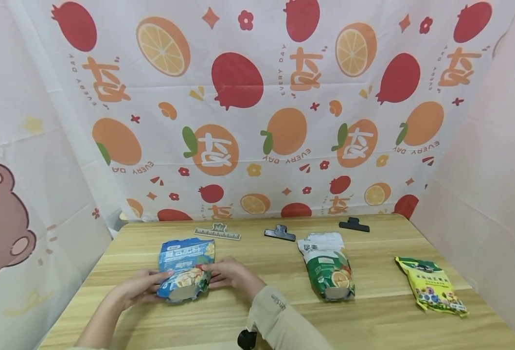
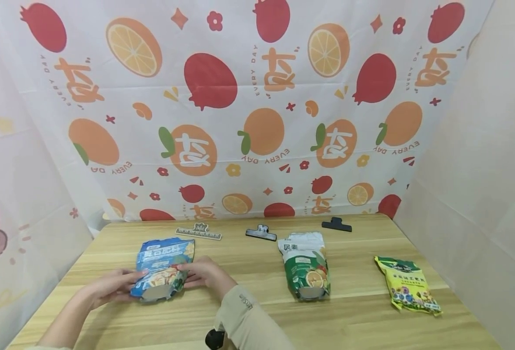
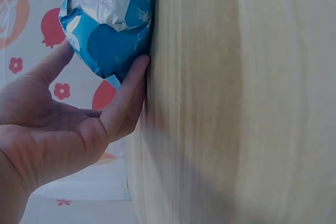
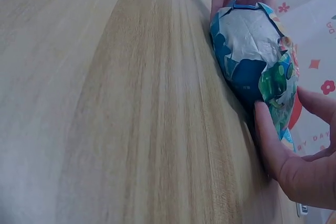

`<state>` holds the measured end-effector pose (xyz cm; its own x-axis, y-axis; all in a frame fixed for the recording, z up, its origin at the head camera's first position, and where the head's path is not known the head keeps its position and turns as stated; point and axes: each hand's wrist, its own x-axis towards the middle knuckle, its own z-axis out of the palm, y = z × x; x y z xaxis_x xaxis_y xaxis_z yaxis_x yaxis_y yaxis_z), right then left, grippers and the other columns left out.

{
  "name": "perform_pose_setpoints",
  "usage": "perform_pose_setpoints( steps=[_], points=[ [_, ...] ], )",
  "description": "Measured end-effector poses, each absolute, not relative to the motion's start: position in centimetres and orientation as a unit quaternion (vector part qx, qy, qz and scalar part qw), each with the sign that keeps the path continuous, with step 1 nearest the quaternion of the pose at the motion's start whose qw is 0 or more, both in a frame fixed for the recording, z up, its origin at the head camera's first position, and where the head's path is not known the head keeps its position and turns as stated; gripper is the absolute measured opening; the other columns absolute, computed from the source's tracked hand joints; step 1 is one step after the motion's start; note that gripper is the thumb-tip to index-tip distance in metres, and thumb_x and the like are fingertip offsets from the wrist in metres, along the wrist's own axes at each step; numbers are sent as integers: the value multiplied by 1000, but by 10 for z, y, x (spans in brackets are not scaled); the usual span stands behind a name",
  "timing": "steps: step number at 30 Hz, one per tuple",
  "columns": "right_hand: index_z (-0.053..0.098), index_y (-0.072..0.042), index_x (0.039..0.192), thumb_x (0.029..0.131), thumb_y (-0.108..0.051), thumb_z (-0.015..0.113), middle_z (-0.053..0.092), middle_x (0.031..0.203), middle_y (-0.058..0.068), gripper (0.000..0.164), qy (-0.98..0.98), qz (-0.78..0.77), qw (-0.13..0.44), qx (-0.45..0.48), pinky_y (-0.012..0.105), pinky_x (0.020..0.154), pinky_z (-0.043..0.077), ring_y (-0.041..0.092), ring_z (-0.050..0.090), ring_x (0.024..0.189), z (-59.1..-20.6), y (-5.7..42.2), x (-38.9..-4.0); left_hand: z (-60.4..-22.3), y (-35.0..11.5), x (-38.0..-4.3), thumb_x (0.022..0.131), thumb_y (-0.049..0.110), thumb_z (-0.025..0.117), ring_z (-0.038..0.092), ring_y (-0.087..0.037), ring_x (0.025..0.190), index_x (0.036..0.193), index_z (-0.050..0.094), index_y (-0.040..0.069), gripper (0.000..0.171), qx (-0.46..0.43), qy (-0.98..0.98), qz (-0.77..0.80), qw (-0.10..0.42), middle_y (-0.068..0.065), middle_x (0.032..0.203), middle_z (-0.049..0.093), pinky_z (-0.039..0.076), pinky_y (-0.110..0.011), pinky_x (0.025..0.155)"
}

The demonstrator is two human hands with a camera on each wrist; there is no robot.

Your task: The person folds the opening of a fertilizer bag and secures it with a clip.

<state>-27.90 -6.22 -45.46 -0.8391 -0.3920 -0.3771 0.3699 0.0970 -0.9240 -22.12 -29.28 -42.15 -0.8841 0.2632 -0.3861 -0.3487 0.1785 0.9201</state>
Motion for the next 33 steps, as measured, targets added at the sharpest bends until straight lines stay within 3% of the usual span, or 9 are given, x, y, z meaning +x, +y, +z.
perform_pose_setpoints(
  steps=[4,11,20,23,25,29,33],
  points=[
    [62,5,93,84,-9,68,59,86,14,18,682,-677,276,-10,34,69,53,25,61,77,-454,-63,-278,-422,-295,-221,94,22,53,63,-20,86,118,27,-29,62,-19,722,648,240,-10,92,65,50,-36,79],
    [64,6,86,83,-1,66,64,82,15,7,676,-681,282,-12,37,67,53,27,64,78,-452,-61,-279,-422,-294,-224,93,19,55,61,-19,91,121,20,-32,68,-24,738,637,220,-11,98,63,48,-37,81],
    [61,9,89,80,6,65,59,90,16,11,665,-690,285,-25,39,71,52,30,60,86,-448,-53,-277,-421,-289,-226,93,15,54,60,-21,93,124,18,-30,65,-8,748,630,210,-10,99,62,47,-42,83],
    [59,12,96,80,5,65,59,93,16,18,662,-691,287,-34,39,72,52,31,60,87,-448,-51,-276,-423,-288,-226,93,14,53,58,-28,100,125,16,-30,66,0,750,628,208,-17,104,61,44,-47,87],
    [52,16,110,80,6,64,59,96,18,34,654,-698,290,-35,41,73,52,33,60,90,-448,-49,-276,-423,-286,-227,92,15,53,51,-36,109,126,13,-28,68,-9,754,625,202,-29,114,53,40,-51,89],
    [34,15,129,80,5,66,59,100,21,59,636,-714,291,-22,42,75,51,36,59,93,-447,-48,-275,-421,-282,-226,91,15,55,31,-49,121,129,5,-25,75,-30,758,623,190,-44,132,20,33,-56,93],
    [50,9,115,81,-2,68,59,94,17,40,626,-721,296,-11,42,76,50,31,59,87,-447,-48,-274,-420,-279,-225,90,15,57,24,-52,123,132,0,-21,79,-37,756,627,182,-44,135,8,30,-57,95]
  ],
)
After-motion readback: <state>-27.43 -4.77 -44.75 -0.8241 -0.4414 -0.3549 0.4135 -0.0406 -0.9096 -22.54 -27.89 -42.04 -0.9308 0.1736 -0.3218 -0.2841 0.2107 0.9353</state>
